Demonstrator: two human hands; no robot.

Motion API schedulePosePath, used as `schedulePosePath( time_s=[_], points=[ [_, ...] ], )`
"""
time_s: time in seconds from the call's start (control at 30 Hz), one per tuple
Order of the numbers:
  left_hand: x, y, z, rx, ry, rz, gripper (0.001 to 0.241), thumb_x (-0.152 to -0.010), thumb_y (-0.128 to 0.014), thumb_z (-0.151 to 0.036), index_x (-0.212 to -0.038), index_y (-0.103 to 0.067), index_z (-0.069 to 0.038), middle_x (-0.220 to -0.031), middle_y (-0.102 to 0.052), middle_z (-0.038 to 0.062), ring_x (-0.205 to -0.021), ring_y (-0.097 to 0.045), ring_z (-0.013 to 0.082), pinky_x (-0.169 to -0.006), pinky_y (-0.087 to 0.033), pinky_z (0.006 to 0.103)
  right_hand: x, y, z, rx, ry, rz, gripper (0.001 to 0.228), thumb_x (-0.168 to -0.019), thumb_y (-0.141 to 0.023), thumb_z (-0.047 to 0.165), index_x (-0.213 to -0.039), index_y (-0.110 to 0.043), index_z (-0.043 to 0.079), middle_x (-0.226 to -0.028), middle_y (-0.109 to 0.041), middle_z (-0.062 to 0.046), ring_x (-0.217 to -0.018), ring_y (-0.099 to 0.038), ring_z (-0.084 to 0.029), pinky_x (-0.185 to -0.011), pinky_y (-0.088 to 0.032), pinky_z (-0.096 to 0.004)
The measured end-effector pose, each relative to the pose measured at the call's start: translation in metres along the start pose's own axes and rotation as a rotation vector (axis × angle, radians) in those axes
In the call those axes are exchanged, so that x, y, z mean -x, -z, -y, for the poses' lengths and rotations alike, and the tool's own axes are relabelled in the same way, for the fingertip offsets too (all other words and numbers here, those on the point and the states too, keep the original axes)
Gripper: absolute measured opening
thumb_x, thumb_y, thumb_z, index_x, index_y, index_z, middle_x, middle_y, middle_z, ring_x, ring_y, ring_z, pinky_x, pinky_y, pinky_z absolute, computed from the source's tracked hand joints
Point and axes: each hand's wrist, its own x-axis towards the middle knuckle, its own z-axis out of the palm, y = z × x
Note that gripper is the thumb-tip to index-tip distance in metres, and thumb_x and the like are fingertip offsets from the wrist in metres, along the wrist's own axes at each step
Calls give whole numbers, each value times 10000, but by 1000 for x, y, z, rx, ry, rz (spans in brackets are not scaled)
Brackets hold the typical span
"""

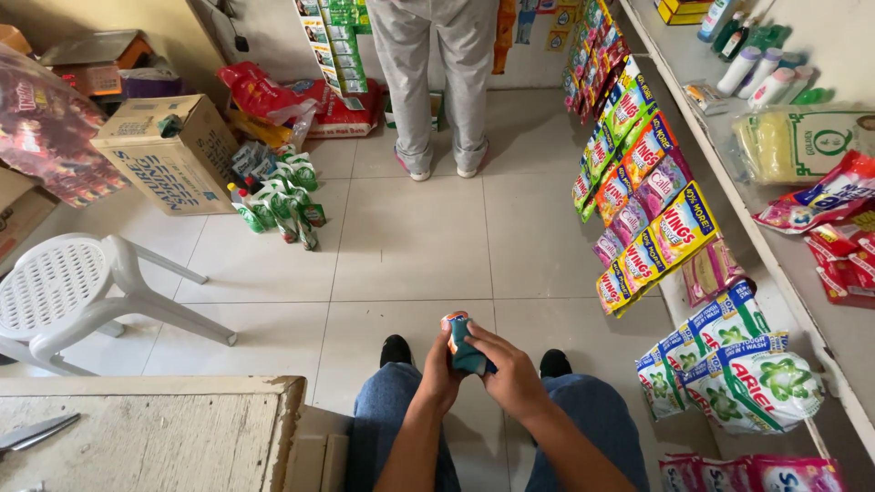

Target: Wiping canned food items with a cloth and organizing them on the store shelves.

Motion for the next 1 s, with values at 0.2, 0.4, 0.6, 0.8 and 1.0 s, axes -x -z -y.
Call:
schedulePosePath(
  time_s=[0.2,0.4,0.6,0.8,1.0],
  points=[
    [-2,3,4,-133,-46,-17,600,-991,-489,-556,-1405,-563,-128,-1177,-658,44,-1047,-611,165,-852,-468,336,-14,16,21,-94,115,47,755,-674,-780,-103,-1383,-523,-70,-1499,-436,-266,-1372,-454,-450,-1058,-464,-437],
    [-66,-11,4,-65,-69,3,587,-990,-492,-534,-1422,-563,-142,-1149,-653,51,-994,-593,167,-815,-462,325,-26,13,-64,60,113,-116,678,-760,-725,-124,-1360,-666,185,-1534,-629,-10,-1425,-641,-217,-1128,-519,-325],
    [-160,-53,-38,105,85,-101,580,-975,-458,-510,-1334,-577,-71,-1170,-719,78,-1110,-663,208,-952,-529,369,-133,66,-62,-102,-16,127,786,-788,-780,-7,-1488,-422,-34,-1602,-350,-272,-1484,-339,-435,-1170,-337,-494],
    [-176,-145,-121,-197,27,222,622,-1096,-441,-494,-1390,-555,41,-1206,-655,116,-1088,-600,199,-965,-485,362,-217,169,-15,90,30,94,736,-900,-716,83,-1513,-349,-93,-1610,-277,-359,-1506,-290,-496,-1203,-283,-556],
    [-114,-339,-284,-461,78,132,622,-985,-484,-437,-1537,-372,-173,-1349,-585,53,-1170,-546,133,-1009,-429,297,-255,250,40,204,184,-191,489,-889,-725,14,-1361,-597,13,-1519,-549,-220,-1430,-571,-364,-1172,-505,-440]
  ],
)
